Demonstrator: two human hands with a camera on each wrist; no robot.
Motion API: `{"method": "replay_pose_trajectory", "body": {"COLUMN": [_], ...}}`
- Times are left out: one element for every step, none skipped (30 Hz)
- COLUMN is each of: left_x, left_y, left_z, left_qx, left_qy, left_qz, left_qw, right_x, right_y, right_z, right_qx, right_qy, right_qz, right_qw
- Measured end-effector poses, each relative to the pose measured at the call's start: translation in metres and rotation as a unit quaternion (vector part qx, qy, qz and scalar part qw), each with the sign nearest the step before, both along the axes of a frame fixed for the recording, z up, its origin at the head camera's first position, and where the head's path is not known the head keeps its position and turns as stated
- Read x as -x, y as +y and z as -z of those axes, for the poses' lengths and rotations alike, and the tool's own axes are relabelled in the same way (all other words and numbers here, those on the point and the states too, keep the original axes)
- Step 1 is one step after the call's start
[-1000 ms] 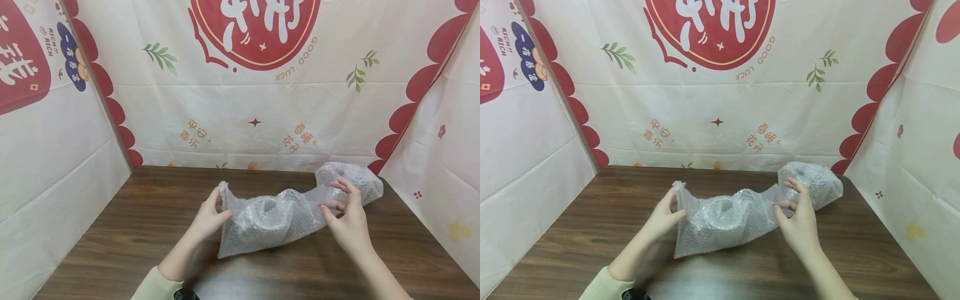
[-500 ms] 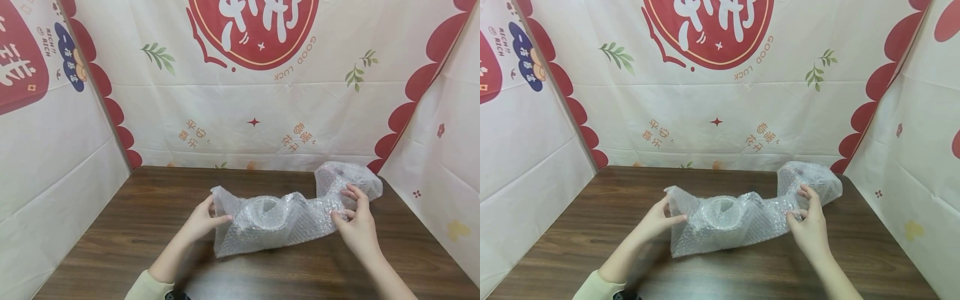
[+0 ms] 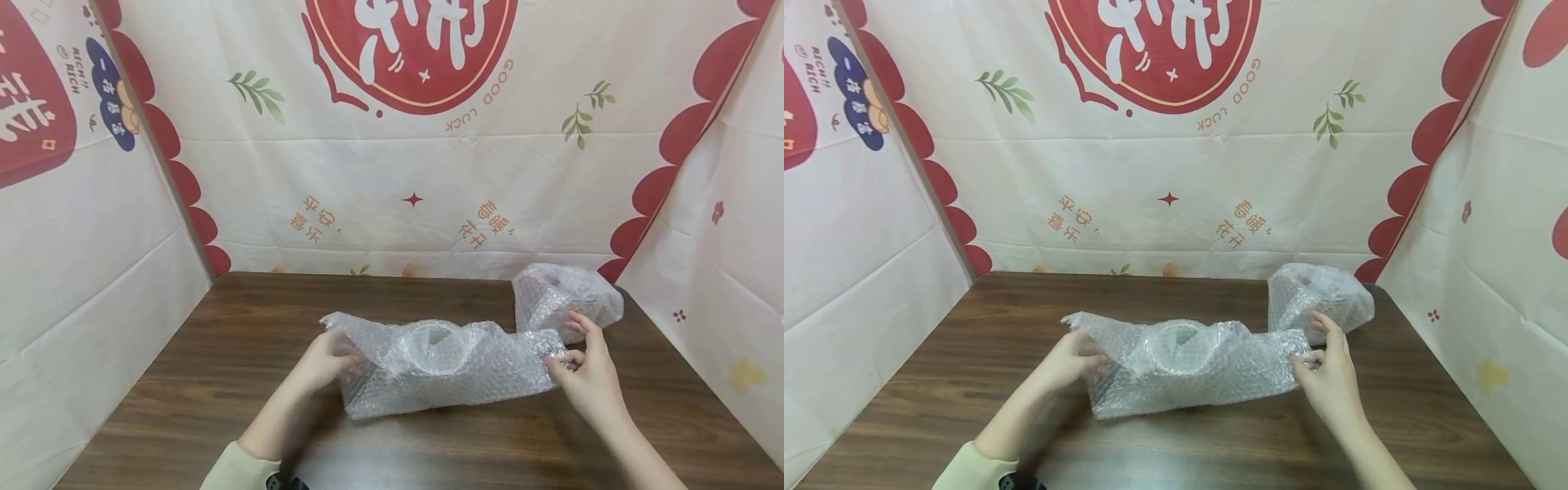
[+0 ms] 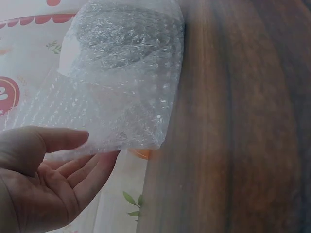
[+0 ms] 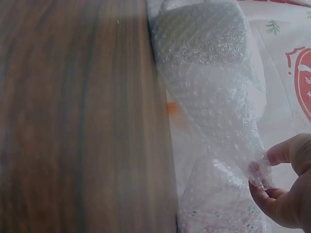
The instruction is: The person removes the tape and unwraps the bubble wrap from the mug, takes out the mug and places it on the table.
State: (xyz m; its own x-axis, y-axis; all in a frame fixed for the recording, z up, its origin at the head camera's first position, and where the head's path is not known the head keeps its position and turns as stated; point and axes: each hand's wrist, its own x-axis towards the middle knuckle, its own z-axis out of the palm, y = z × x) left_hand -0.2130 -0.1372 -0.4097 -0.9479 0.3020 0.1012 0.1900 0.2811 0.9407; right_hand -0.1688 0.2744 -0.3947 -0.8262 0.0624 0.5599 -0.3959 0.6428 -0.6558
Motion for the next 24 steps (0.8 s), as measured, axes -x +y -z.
{"method": "replay_pose_trajectory", "body": {"left_x": [0.0,0.001,0.001,0.002,0.002,0.003,0.003,0.004,0.004,0.004,0.005,0.005,0.005,0.005,0.005,0.005,0.005,0.004,0.004,0.003,0.003,0.003,0.003,0.003], "left_y": [0.0,-0.001,-0.001,-0.001,-0.001,-0.001,-0.001,-0.001,-0.001,-0.001,-0.001,-0.001,-0.001,-0.002,-0.002,-0.003,-0.004,-0.004,-0.005,-0.006,-0.007,-0.007,-0.008,-0.008], "left_z": [0.001,0.002,0.004,0.005,0.006,0.007,0.008,0.009,0.01,0.011,0.013,0.014,0.015,0.016,0.017,0.018,0.019,0.019,0.02,0.02,0.021,0.021,0.021,0.022], "left_qx": [0.0,0.004,0.009,0.01,0.009,0.006,0.003,-0.001,-0.009,-0.016,-0.02,-0.022,-0.024,-0.024,-0.023,-0.021,-0.016,-0.011,-0.006,-0.002,0.002,0.006,0.009,0.012], "left_qy": [-0.007,-0.009,-0.014,-0.019,-0.027,-0.036,-0.044,-0.051,-0.063,-0.071,-0.078,-0.084,-0.09,-0.096,-0.103,-0.109,-0.119,-0.129,-0.14,-0.15,-0.159,-0.168,-0.175,-0.181], "left_qz": [-0.007,-0.014,-0.023,-0.031,-0.038,-0.045,-0.052,-0.058,-0.065,-0.072,-0.08,-0.087,-0.094,-0.101,-0.111,-0.12,-0.129,-0.137,-0.142,-0.146,-0.147,-0.145,-0.143,-0.14], "left_qw": [1.0,0.9999,0.9996,0.9993,0.9989,0.9983,0.9977,0.997,0.9959,0.9948,0.9936,0.9925,0.9912,0.9899,0.9882,0.9865,0.9844,0.9821,0.9799,0.9779,0.9762,0.9751,0.9741,0.9734], "right_x": [0.0,0.001,0.001,0.002,0.002,0.002,0.003,0.003,0.003,0.003,0.003,0.003,0.003,0.002,0.002,0.002,0.002,0.001,0.001,0.001,0.0,0.0,0.0,-0.001], "right_y": [0.001,0.002,0.002,0.003,0.004,0.005,0.007,0.008,0.01,0.012,0.013,0.015,0.017,0.018,0.02,0.021,0.023,0.024,0.025,0.026,0.027,0.028,0.029,0.029], "right_z": [0.0,0.001,0.001,0.002,0.002,0.003,0.004,0.005,0.006,0.007,0.008,0.01,0.011,0.013,0.014,0.015,0.017,0.018,0.019,0.02,0.021,0.022,0.022,0.022], "right_qx": [-0.003,-0.007,-0.011,-0.014,-0.018,-0.021,-0.023,-0.025,-0.027,-0.028,-0.028,-0.029,-0.029,-0.031,-0.034,-0.038,-0.043,-0.047,-0.049,-0.053,-0.056,-0.057,-0.057,-0.056], "right_qy": [-0.003,-0.007,-0.011,-0.015,-0.018,-0.023,-0.027,-0.032,-0.037,-0.042,-0.048,-0.055,-0.061,-0.067,-0.073,-0.078,-0.083,-0.087,-0.09,-0.094,-0.096,-0.098,-0.1,-0.103], "right_qz": [-0.002,-0.002,-0.003,-0.005,-0.006,-0.007,-0.009,-0.01,-0.013,-0.017,-0.021,-0.025,-0.028,-0.029,-0.03,-0.031,-0.03,-0.029,-0.03,-0.03,-0.031,-0.032,-0.034,-0.035], "right_qw": [1.0,1.0,1.0,1.0,1.0,0.999,0.999,0.999,0.999,0.999,0.998,0.998,0.997,0.997,0.996,0.996,0.995,0.995,0.994,0.994,0.993,0.993,0.993,0.993]}}
